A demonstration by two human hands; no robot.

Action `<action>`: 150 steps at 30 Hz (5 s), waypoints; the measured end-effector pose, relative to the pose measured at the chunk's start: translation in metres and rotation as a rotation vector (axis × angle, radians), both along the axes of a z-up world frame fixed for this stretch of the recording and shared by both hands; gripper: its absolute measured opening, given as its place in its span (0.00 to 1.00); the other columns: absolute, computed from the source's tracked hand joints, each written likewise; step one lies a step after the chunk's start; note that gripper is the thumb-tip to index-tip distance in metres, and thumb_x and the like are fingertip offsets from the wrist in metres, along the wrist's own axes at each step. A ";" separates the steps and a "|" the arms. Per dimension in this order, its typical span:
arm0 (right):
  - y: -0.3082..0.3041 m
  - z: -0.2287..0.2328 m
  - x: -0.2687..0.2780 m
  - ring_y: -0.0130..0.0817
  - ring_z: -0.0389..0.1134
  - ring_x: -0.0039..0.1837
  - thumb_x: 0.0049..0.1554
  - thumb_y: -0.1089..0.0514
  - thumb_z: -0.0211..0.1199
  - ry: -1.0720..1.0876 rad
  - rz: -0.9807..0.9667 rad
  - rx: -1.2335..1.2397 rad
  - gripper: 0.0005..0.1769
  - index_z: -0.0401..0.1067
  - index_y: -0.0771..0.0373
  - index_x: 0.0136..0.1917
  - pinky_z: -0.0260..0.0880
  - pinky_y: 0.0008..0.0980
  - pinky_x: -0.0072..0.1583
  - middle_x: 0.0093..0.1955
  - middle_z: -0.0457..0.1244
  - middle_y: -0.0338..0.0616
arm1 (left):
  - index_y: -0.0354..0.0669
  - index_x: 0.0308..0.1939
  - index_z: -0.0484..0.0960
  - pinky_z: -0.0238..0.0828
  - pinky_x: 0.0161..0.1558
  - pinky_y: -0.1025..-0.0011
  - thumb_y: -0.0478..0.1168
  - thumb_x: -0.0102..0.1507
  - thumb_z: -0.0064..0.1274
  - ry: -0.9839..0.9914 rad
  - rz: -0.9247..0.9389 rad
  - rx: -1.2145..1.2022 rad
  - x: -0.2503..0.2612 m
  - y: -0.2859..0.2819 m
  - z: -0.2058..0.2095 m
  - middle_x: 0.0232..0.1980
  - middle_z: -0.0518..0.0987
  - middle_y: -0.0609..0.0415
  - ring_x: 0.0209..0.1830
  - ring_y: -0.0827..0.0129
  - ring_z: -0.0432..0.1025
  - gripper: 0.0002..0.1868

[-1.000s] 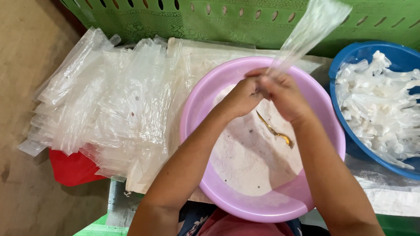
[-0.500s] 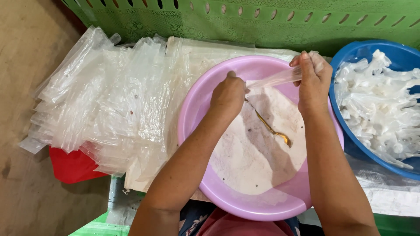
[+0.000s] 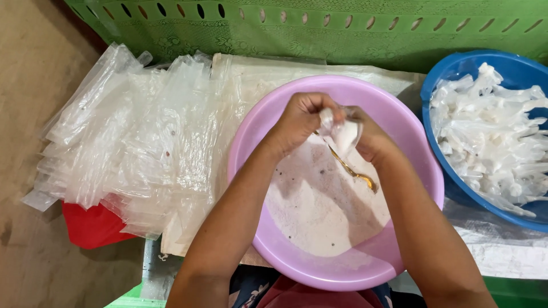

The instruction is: The person fills small plastic bags with a white powder using a spoon and then knots the tops of the bags by hand.

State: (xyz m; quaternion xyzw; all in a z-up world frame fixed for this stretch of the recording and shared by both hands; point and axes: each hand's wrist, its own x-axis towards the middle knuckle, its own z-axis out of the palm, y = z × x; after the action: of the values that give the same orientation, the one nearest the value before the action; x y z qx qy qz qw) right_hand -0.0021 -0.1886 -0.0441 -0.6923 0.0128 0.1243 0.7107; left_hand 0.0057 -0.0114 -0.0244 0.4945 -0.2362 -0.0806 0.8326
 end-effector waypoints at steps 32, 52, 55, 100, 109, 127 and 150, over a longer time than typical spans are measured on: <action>-0.002 0.036 -0.011 0.18 0.59 0.36 0.64 0.60 0.57 -0.071 -0.167 0.608 0.23 0.65 0.59 0.72 0.61 0.18 0.43 0.35 0.59 0.33 | 0.69 0.55 0.84 0.79 0.51 0.69 0.38 0.65 0.53 -0.631 0.703 0.710 0.003 -0.007 -0.010 0.41 0.84 0.66 0.45 0.67 0.81 0.18; 0.026 0.034 -0.022 0.35 0.70 0.49 0.52 0.79 0.66 -0.722 -0.137 -0.307 0.40 0.63 0.62 0.76 0.77 0.35 0.53 0.45 0.65 0.44 | 0.48 0.39 0.83 0.81 0.32 0.72 0.29 0.61 0.57 -0.238 0.633 0.578 0.007 -0.009 -0.014 0.34 0.85 0.54 0.32 0.65 0.81 0.08; 0.025 0.035 -0.021 0.34 0.69 0.47 0.53 0.79 0.65 -0.737 -0.180 -0.316 0.40 0.63 0.62 0.75 0.76 0.34 0.52 0.43 0.65 0.43 | 0.46 0.39 0.83 0.82 0.32 0.72 0.31 0.63 0.58 -0.235 0.574 0.588 0.007 -0.009 -0.014 0.34 0.84 0.53 0.32 0.64 0.81 0.05; -0.047 0.108 -0.071 0.27 0.64 0.53 0.60 0.77 0.62 -0.789 -0.465 -0.359 0.39 0.53 0.57 0.78 0.65 0.20 0.52 0.65 0.60 0.46 | 0.47 0.65 0.72 0.74 0.56 0.68 0.45 0.61 0.65 -0.264 0.310 0.871 -0.004 0.009 0.015 0.62 0.69 0.51 0.50 0.67 0.75 0.30; -0.125 0.104 -0.130 0.48 0.67 0.55 0.63 0.81 0.60 -0.969 -0.752 -0.923 0.32 0.57 0.73 0.77 0.66 0.38 0.48 0.66 0.55 0.62 | 0.47 0.63 0.74 0.74 0.54 0.68 0.43 0.61 0.65 -0.327 0.319 0.863 -0.008 0.012 0.021 0.60 0.69 0.52 0.47 0.67 0.75 0.27; -0.004 -0.018 -0.012 0.47 0.75 0.51 0.53 0.55 0.67 -0.368 0.362 -1.501 0.15 0.74 0.50 0.54 0.76 0.52 0.49 0.44 0.71 0.39 | 0.40 0.58 0.76 0.80 0.50 0.57 0.40 0.58 0.69 -0.414 0.373 0.838 -0.001 0.016 0.006 0.57 0.70 0.45 0.48 0.49 0.79 0.27; -0.051 0.062 -0.114 0.33 0.70 0.50 0.62 0.69 0.56 -0.317 -0.145 -0.722 0.10 0.78 0.65 0.50 0.68 0.31 0.49 0.54 0.69 0.42 | 0.49 0.47 0.83 0.82 0.48 0.78 0.34 0.63 0.59 -0.126 0.879 0.636 0.066 0.140 0.048 0.51 0.82 0.55 0.47 0.70 0.79 0.09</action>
State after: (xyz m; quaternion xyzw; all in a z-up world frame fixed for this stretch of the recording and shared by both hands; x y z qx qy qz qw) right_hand -0.1156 -0.2399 0.0179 -0.9055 -0.0054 -0.0471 0.4217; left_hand 0.0720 0.1290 0.0232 0.7779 -0.0205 0.2374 0.5814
